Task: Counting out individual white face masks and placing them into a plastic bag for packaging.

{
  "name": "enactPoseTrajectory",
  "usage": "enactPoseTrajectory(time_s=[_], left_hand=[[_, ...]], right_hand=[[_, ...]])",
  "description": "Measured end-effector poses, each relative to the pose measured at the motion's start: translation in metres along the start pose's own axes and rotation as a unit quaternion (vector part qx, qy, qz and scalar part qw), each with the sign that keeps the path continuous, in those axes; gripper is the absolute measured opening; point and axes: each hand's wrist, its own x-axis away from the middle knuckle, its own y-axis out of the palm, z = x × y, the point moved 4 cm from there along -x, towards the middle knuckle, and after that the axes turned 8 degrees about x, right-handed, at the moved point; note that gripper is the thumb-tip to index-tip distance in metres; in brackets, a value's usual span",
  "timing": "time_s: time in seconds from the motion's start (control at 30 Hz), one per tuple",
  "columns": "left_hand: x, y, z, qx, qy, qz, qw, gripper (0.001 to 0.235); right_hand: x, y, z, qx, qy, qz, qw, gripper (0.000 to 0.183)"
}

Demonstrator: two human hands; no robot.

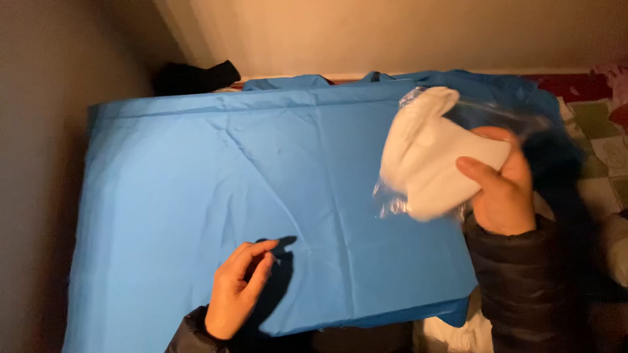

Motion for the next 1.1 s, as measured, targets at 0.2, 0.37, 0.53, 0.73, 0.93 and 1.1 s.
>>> enactPoseTrajectory(time_s=[0.2, 0.37, 0.53, 0.73, 0.93, 1.1], left_hand=[[0.001, 0.001, 0.005, 0.037, -0.022, 0.011, 0.999, 0.029], [0.003, 0.034, -0.022, 0.363, -0.145, -0.109, 0.914, 0.067], [-0.011, 0.068, -0.002, 0.447, -0.251, -0.1, 0.853, 0.07], [-0.031, 0.072, -0.01, 0.518, -0.27, -0.035, 0.811, 0.055], [-0.026, 0.082, 0.013, 0.59, -0.268, -0.052, 0.76, 0.055], [-0.022, 0.062, 0.037, 0.483, -0.236, -0.115, 0.835, 0.052]], right_hand=[[0.018, 0.059, -0.002, 0.045, 0.186, -0.14, 0.971, 0.058], [0.044, 0.094, 0.004, 0.038, 0.251, -0.203, 0.946, 0.071], [0.07, 0.112, 0.002, 0.16, 0.079, -0.278, 0.944, 0.079], [0.113, 0.107, -0.05, 0.485, -0.319, -0.232, 0.781, 0.108], [0.121, 0.121, -0.077, 0.544, -0.435, -0.181, 0.695, 0.045], [0.078, 0.086, -0.11, 0.451, -0.282, -0.258, 0.807, 0.049]])
